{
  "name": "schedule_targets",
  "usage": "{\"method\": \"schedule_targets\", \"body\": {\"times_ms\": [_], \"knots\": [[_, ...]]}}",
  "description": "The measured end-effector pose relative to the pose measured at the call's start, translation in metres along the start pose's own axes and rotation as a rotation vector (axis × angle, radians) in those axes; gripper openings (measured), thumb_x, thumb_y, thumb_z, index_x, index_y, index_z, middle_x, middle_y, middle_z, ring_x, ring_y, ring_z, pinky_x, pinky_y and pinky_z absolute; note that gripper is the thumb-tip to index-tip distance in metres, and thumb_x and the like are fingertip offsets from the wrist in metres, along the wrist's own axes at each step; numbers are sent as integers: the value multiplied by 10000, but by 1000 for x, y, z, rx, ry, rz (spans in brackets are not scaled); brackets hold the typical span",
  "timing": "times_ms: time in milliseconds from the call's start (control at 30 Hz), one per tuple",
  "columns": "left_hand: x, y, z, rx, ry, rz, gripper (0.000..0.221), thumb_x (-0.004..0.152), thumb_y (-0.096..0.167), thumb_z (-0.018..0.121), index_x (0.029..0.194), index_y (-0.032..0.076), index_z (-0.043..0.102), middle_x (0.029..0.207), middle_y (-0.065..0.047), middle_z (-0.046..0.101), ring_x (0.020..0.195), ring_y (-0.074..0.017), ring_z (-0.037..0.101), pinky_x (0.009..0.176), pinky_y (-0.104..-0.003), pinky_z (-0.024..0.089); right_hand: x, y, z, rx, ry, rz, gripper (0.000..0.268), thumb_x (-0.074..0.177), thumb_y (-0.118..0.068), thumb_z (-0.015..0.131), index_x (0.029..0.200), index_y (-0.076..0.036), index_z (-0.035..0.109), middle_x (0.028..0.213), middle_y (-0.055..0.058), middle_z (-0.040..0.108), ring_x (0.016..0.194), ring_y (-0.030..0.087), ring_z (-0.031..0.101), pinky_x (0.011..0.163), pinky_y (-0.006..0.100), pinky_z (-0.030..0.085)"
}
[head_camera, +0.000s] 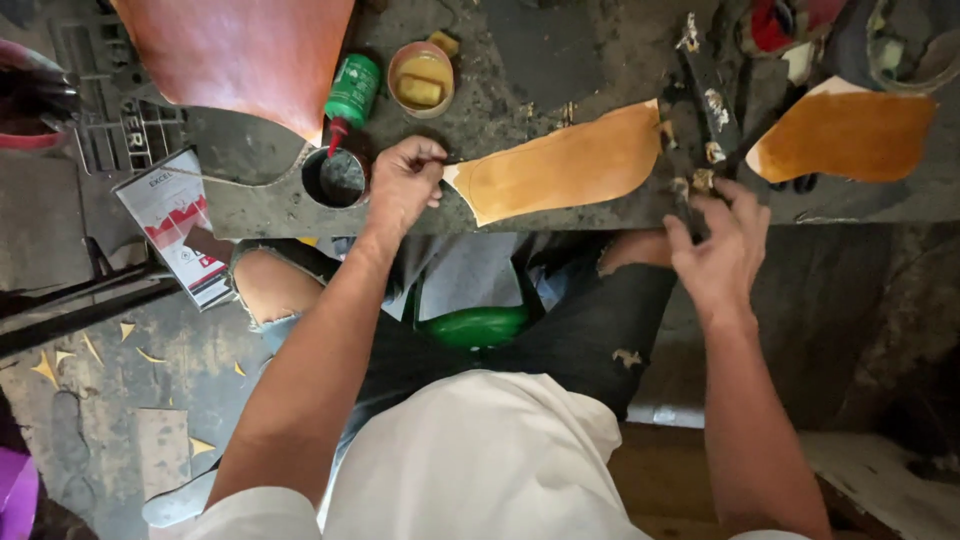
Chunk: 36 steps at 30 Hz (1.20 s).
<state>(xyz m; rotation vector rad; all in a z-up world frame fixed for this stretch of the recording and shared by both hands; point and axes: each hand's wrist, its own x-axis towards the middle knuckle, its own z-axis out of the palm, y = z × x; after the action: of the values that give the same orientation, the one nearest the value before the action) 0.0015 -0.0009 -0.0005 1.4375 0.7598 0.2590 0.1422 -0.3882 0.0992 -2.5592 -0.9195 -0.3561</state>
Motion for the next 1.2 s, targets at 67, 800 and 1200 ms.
{"method": "schedule_targets", "body": {"times_ms": [67, 800, 1200], "knots": [[0, -1, 0, -5, -3, -11, 185, 830, -18, 607, 946, 12, 749, 868, -171, 702, 488, -169, 643, 436, -298, 647, -8, 9, 13, -12, 10, -7, 276, 823, -192, 905, 1042, -73, 785, 1260, 116, 669, 1014, 420, 642, 925, 480, 528], [3, -5, -1, 9, -15, 10, 186, 828, -20, 609, 944, 10, 751, 874, -166, 718, 494, -168, 657, 430, -293, 652, -50, -59, 9, 390, 12, 135, 244, 808, -121, 914, 983, -72, 752, 1175, 181, 679, 1077, 429, 674, 984, 507, 514], [5, -11, -1, -19, -4, -11, 180, 837, -19, 603, 949, -5, 744, 880, -177, 704, 477, -177, 654, 420, -298, 650, -73, -69, -8, 561, -180, 245, 276, 705, -137, 943, 931, -128, 784, 1145, 80, 757, 1037, 348, 730, 954, 439, 548]]}}
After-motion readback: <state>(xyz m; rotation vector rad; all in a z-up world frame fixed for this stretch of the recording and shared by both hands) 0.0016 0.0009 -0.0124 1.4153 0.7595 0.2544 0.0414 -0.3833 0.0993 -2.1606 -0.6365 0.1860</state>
